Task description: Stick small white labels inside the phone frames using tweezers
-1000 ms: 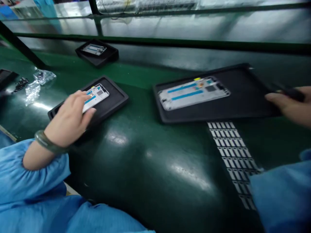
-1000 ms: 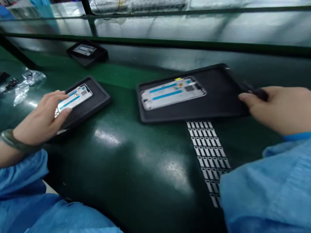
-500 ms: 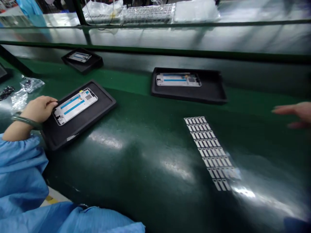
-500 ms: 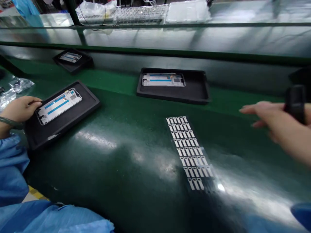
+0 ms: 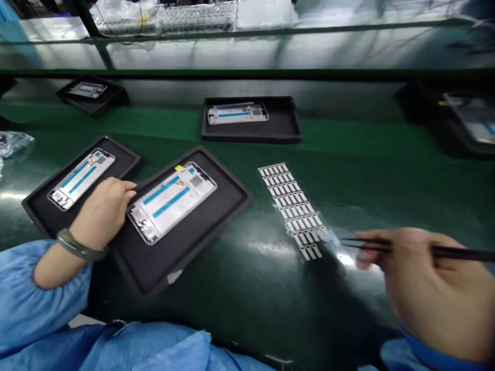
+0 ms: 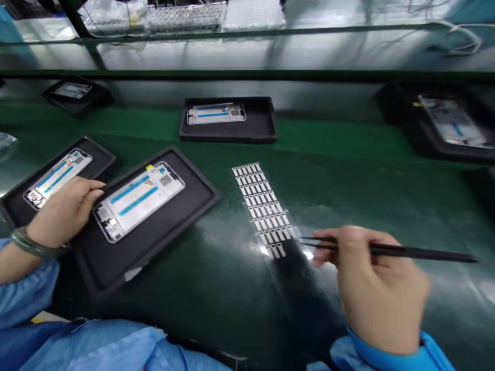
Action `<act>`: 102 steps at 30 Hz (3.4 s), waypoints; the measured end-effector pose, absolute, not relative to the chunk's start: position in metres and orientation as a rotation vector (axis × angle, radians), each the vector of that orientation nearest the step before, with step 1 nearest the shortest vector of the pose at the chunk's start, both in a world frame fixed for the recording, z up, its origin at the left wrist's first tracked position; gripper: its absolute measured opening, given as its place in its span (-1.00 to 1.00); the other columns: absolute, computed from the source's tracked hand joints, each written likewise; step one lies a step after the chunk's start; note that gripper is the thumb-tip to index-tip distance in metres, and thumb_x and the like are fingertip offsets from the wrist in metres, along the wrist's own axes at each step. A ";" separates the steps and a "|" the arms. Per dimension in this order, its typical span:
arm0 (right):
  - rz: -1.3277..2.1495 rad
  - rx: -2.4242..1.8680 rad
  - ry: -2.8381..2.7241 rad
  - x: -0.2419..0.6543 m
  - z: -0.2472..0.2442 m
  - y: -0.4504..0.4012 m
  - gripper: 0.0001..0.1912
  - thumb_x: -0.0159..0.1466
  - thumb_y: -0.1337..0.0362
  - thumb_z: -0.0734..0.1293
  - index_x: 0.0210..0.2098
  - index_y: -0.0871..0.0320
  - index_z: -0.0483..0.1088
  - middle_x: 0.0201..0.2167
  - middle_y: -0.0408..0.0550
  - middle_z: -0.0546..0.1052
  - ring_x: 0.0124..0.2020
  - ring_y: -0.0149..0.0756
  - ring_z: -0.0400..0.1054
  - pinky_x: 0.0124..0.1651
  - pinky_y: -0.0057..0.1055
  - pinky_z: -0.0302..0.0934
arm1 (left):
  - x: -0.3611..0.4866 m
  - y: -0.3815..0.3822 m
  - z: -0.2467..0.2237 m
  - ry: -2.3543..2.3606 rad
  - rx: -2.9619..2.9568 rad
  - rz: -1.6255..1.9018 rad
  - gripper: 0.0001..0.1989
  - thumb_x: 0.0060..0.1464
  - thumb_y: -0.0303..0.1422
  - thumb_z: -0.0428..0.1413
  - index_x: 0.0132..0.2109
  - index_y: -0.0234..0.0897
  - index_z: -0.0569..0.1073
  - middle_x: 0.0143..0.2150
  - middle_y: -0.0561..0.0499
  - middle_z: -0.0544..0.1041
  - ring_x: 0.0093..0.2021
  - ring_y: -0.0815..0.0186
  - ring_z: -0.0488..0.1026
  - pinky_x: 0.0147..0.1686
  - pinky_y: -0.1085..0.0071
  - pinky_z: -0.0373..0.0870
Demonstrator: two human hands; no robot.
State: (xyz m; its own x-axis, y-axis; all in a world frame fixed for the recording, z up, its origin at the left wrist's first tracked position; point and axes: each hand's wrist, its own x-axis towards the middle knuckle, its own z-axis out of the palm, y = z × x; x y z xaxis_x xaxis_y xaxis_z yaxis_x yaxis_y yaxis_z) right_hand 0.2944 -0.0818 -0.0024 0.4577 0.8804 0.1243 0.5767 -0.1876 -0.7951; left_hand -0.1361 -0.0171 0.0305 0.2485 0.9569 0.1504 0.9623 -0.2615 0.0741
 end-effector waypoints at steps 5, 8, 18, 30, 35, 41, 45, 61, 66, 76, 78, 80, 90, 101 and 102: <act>0.684 -1.890 -0.697 0.279 0.011 -0.091 -0.66 -0.02 0.08 0.53 -0.37 0.10 0.42 -0.40 0.00 0.57 -0.35 -0.09 0.54 -0.14 -0.18 0.47 | -0.088 -0.046 0.007 -1.715 -2.602 -0.396 -0.79 0.31 -0.38 -0.15 -0.10 -0.27 0.36 -0.21 -0.11 0.47 -0.13 0.14 0.45 -0.07 0.17 0.45; 0.748 -1.915 -0.687 0.284 0.003 -0.100 -0.65 -0.02 0.09 0.54 -0.36 0.11 0.42 -0.43 -0.01 0.57 -0.38 -0.10 0.55 -0.20 -0.24 0.49 | -0.079 -0.054 0.006 -1.686 -2.606 -0.386 -0.79 0.31 -0.39 -0.13 0.01 -0.28 0.31 -0.18 -0.11 0.47 -0.13 0.13 0.46 -0.10 0.16 0.46; 0.651 -2.068 -0.908 0.280 0.003 -0.102 -0.63 0.02 0.05 0.50 -0.27 0.07 0.40 -0.51 -0.06 0.56 -0.37 -0.02 0.55 -0.22 -0.16 0.42 | -0.066 -0.054 0.020 -1.565 -2.685 -0.079 -0.64 0.24 -0.51 -0.13 0.14 -0.21 0.30 -0.31 -0.04 0.40 -0.27 0.15 0.45 -0.28 0.25 0.46; 0.470 -2.162 -1.231 0.285 -0.002 -0.091 -0.66 0.11 0.03 0.39 -0.18 0.04 0.41 -0.49 -0.11 0.56 -0.32 -0.07 0.53 -0.14 -0.14 0.32 | -0.028 -0.083 0.030 -1.508 -2.863 0.212 -0.59 0.20 -0.48 -0.09 0.19 -0.20 0.21 -0.17 -0.02 0.52 -0.36 0.25 0.54 -0.44 0.38 0.46; 0.528 -2.126 -1.203 0.289 0.000 -0.081 -0.69 0.07 0.14 0.39 -0.19 0.04 0.44 -0.60 -0.19 0.52 -0.36 -0.06 0.54 -0.07 -0.04 0.32 | -0.018 -0.095 0.048 -1.424 -3.023 0.440 -0.60 0.24 -0.43 -0.10 0.21 -0.31 0.18 -0.30 0.00 0.58 -0.51 0.20 0.53 -0.59 0.32 0.43; 0.765 -1.980 -0.999 0.291 0.007 -0.079 -0.72 0.04 0.19 0.43 -0.27 0.15 0.42 -0.61 -0.14 0.53 -0.52 -0.22 0.52 -0.37 -0.35 0.45 | 0.035 -0.051 0.054 -0.820 -3.135 -0.218 -0.64 0.23 -0.20 0.08 0.07 -0.35 0.38 -0.06 -0.16 0.52 -0.07 0.09 0.49 -0.13 0.15 0.46; 0.839 -1.873 -0.852 0.292 -0.001 -0.080 -0.70 0.01 0.24 0.45 -0.27 0.19 0.41 -0.59 -0.11 0.54 -0.55 -0.27 0.50 -0.46 -0.46 0.44 | 0.089 -0.020 0.021 -0.325 -3.238 -0.369 -0.52 0.22 0.02 0.00 0.11 -0.18 0.44 0.21 -0.17 0.38 0.26 -0.04 0.23 0.21 -0.21 0.05; 0.849 -1.790 -0.775 0.298 0.006 -0.084 -0.56 -0.06 0.08 0.51 -0.27 0.15 0.41 -0.54 -0.11 0.54 -0.57 -0.32 0.48 -0.46 -0.45 0.43 | 0.116 -0.020 -0.017 -0.326 -3.224 -0.448 -0.53 0.24 0.05 -0.07 0.06 -0.08 0.51 0.12 -0.21 0.45 0.28 -0.05 0.22 0.19 -0.35 -0.04; 0.768 -1.930 -0.936 0.292 0.001 -0.083 -0.63 -0.01 0.13 0.50 -0.24 0.13 0.45 -0.60 -0.14 0.53 -0.54 -0.26 0.50 -0.45 -0.44 0.41 | 0.116 -0.021 -0.016 -0.345 -3.218 -0.421 -0.54 0.26 0.04 -0.10 0.00 -0.09 0.55 0.14 -0.20 0.45 0.30 -0.05 0.20 0.20 -0.35 -0.07; 0.951 -1.759 -0.700 0.298 0.001 -0.080 -0.53 -0.14 0.12 0.53 -0.27 0.15 0.43 -0.54 -0.11 0.55 -0.58 -0.34 0.46 -0.47 -0.47 0.44 | 0.115 -0.023 -0.017 -0.386 -3.243 -0.422 -0.57 0.27 0.00 -0.07 -0.02 -0.11 0.55 0.15 -0.20 0.43 0.30 -0.04 0.18 0.21 -0.33 -0.10; 0.987 -1.712 -0.643 0.297 0.005 -0.079 -0.52 -0.18 0.13 0.55 -0.29 0.14 0.42 -0.54 -0.10 0.54 -0.61 -0.37 0.44 -0.51 -0.51 0.41 | 0.115 -0.023 -0.017 -0.388 -3.252 -0.416 -0.57 0.26 0.01 -0.06 0.01 -0.10 0.54 0.16 -0.22 0.42 0.31 -0.04 0.16 0.22 -0.33 -0.12; 1.016 -1.669 -0.590 0.295 0.011 -0.078 -0.53 -0.19 0.17 0.56 -0.31 0.14 0.43 -0.56 -0.10 0.54 -0.63 -0.42 0.41 -0.54 -0.57 0.37 | 0.113 -0.022 -0.016 -0.387 -3.267 -0.432 -0.58 0.24 0.01 -0.02 0.04 -0.10 0.52 0.19 -0.24 0.39 0.32 -0.06 0.15 0.22 -0.32 -0.13; 1.010 -1.358 -0.605 0.247 0.032 -0.077 -0.66 -0.06 0.24 0.55 -0.29 0.10 0.46 -0.55 -0.14 0.55 -0.66 -0.43 0.40 -0.53 -0.53 0.38 | 0.084 -0.025 0.023 -1.310 -3.584 -1.201 -0.90 0.18 -0.34 0.11 -0.23 -0.29 0.46 -0.26 0.05 0.57 -0.22 0.34 0.48 -0.13 0.40 0.42; 0.936 -1.497 -1.130 0.211 0.030 -0.083 -0.73 0.07 0.17 0.50 -0.26 0.06 0.46 -0.50 -0.13 0.60 -0.56 -0.28 0.50 -0.44 -0.37 0.47 | 0.027 -0.031 0.030 -1.476 -3.505 -1.159 -0.92 0.04 -0.47 0.07 -0.41 -0.29 0.39 -0.44 0.09 0.48 -0.38 0.39 0.41 -0.30 0.45 0.35; 0.979 -1.481 -1.102 0.209 0.029 -0.080 -0.74 0.08 0.15 0.50 -0.27 0.05 0.46 -0.49 -0.14 0.60 -0.58 -0.29 0.49 -0.46 -0.36 0.47 | 0.022 -0.030 0.031 -1.474 -3.509 -1.110 -0.92 0.08 -0.45 0.07 -0.39 -0.30 0.39 -0.43 0.08 0.49 -0.36 0.38 0.41 -0.29 0.43 0.36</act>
